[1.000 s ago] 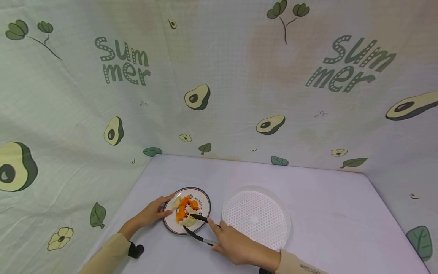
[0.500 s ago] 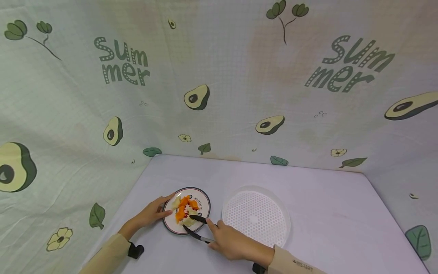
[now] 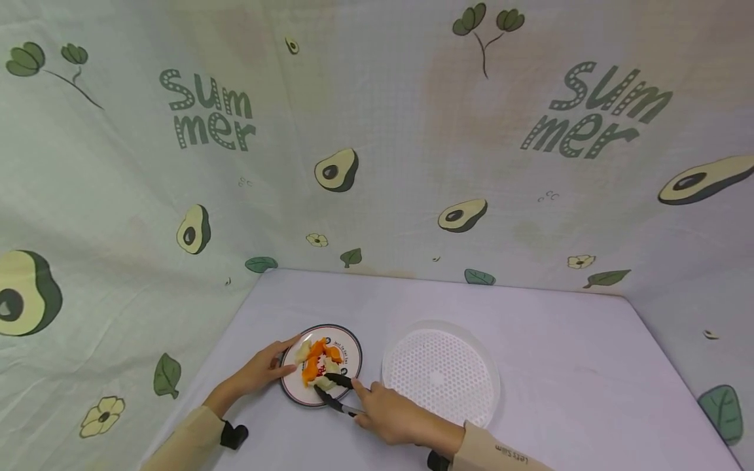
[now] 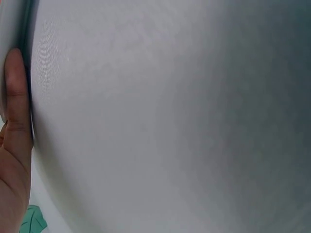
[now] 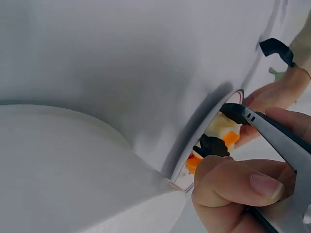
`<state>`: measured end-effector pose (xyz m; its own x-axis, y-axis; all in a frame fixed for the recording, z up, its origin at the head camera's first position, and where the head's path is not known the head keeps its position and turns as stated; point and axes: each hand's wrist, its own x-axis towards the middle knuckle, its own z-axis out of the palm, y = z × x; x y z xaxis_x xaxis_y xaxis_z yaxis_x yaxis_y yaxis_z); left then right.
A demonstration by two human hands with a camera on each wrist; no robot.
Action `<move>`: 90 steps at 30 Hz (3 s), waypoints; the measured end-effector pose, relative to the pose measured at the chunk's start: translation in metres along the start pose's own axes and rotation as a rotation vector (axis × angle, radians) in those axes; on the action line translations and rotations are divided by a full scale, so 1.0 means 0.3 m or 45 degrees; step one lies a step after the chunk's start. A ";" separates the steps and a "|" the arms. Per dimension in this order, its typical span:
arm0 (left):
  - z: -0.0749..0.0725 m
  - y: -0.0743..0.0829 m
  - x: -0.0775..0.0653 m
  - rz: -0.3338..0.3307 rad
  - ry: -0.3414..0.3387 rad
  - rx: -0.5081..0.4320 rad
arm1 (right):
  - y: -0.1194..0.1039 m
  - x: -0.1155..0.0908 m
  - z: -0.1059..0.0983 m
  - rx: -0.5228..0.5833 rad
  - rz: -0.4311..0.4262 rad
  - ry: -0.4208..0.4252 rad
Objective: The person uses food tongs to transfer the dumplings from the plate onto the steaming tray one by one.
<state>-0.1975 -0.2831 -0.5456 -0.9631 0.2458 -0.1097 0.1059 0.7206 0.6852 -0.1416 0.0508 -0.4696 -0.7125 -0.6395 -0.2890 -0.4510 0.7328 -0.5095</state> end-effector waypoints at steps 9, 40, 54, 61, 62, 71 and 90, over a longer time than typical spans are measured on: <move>-0.002 0.000 0.004 0.053 -0.005 0.008 | 0.005 -0.015 -0.006 0.020 -0.013 0.013; -0.004 -0.003 -0.002 0.022 -0.008 -0.002 | 0.165 -0.208 -0.172 0.241 -0.091 0.262; -0.007 0.003 0.003 0.021 -0.017 -0.009 | 0.282 -0.282 -0.198 0.219 -0.013 0.352; -0.009 -0.005 0.008 0.029 -0.018 -0.022 | 0.352 -0.292 -0.193 0.237 0.069 0.325; -0.008 -0.006 0.007 0.024 -0.018 -0.026 | 0.363 -0.292 -0.191 0.233 0.073 0.316; 0.001 -0.011 0.001 0.035 -0.023 -0.032 | 0.434 -0.291 -0.180 0.187 0.137 0.310; -0.004 -0.007 -0.001 0.046 -0.028 -0.045 | 0.462 -0.307 -0.190 0.269 0.191 0.256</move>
<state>-0.1977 -0.2855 -0.5461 -0.9531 0.2858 -0.0998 0.1314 0.6876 0.7141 -0.1689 0.2244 -0.4674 -0.8640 -0.4537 -0.2183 -0.2263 0.7373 -0.6365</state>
